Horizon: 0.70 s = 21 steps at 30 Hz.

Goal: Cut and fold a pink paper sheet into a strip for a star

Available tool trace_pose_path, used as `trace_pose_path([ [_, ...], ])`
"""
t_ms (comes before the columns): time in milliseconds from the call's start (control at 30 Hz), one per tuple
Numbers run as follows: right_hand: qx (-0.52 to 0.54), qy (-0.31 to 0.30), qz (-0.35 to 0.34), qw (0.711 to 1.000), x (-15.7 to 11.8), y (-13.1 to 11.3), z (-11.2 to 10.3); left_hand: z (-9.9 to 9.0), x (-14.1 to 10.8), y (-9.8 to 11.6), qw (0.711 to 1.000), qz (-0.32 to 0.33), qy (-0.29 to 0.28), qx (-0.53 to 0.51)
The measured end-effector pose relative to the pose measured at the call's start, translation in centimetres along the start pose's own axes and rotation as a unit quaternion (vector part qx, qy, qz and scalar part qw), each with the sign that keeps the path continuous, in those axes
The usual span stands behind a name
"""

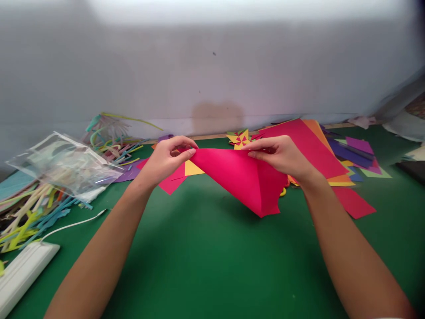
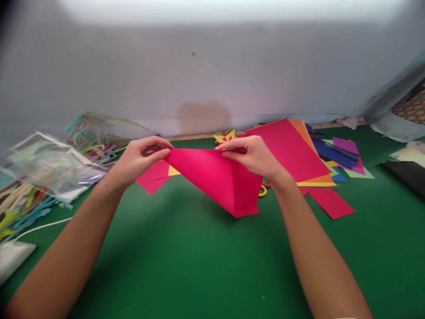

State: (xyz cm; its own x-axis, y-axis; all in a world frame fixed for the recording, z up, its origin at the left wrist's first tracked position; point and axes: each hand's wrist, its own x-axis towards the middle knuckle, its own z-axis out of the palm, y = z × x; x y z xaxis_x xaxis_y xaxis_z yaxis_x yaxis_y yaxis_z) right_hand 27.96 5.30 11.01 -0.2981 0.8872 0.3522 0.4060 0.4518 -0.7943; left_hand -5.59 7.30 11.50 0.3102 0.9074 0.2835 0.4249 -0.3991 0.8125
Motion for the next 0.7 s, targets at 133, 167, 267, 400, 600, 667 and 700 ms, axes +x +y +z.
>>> trace_pose_path([
  [133, 0.007, -0.006, -0.006, 1.000, -0.07, -0.54, 0.40, 0.33, 0.01, 0.29, 1.000, 0.007, 0.003, 0.022],
  [167, 0.006, -0.008, -0.006, 1.000, -0.08, -0.62, 0.41, 0.39, 0.02, 0.33, 1.000, 0.005, 0.007, 0.019],
  [267, 0.004, -0.008, -0.004, 1.000, -0.07, -0.67, 0.34, 0.43, 0.07, 0.36, 1.000, 0.001, 0.018, 0.016],
  [400, 0.002, -0.005, -0.001, 1.000, 0.00, -0.40, 0.22, 0.38, 0.07, 0.29, 0.999, 0.014, 0.030, 0.022],
  [600, -0.004, 0.002, 0.009, 1.000, 0.05, -0.10, 0.12, 0.52, -0.05, 0.33, 0.998, 0.037, 0.053, 0.019],
  [667, -0.003, 0.002, 0.015, 1.000, 0.03, -0.08, 0.06, 0.57, -0.09, 0.43, 0.997, 0.039, 0.059, 0.016],
  [700, -0.002, 0.003, 0.015, 1.000, 0.02, -0.07, 0.02, 0.60, -0.11, 0.48, 0.997, 0.041, 0.062, 0.015],
])
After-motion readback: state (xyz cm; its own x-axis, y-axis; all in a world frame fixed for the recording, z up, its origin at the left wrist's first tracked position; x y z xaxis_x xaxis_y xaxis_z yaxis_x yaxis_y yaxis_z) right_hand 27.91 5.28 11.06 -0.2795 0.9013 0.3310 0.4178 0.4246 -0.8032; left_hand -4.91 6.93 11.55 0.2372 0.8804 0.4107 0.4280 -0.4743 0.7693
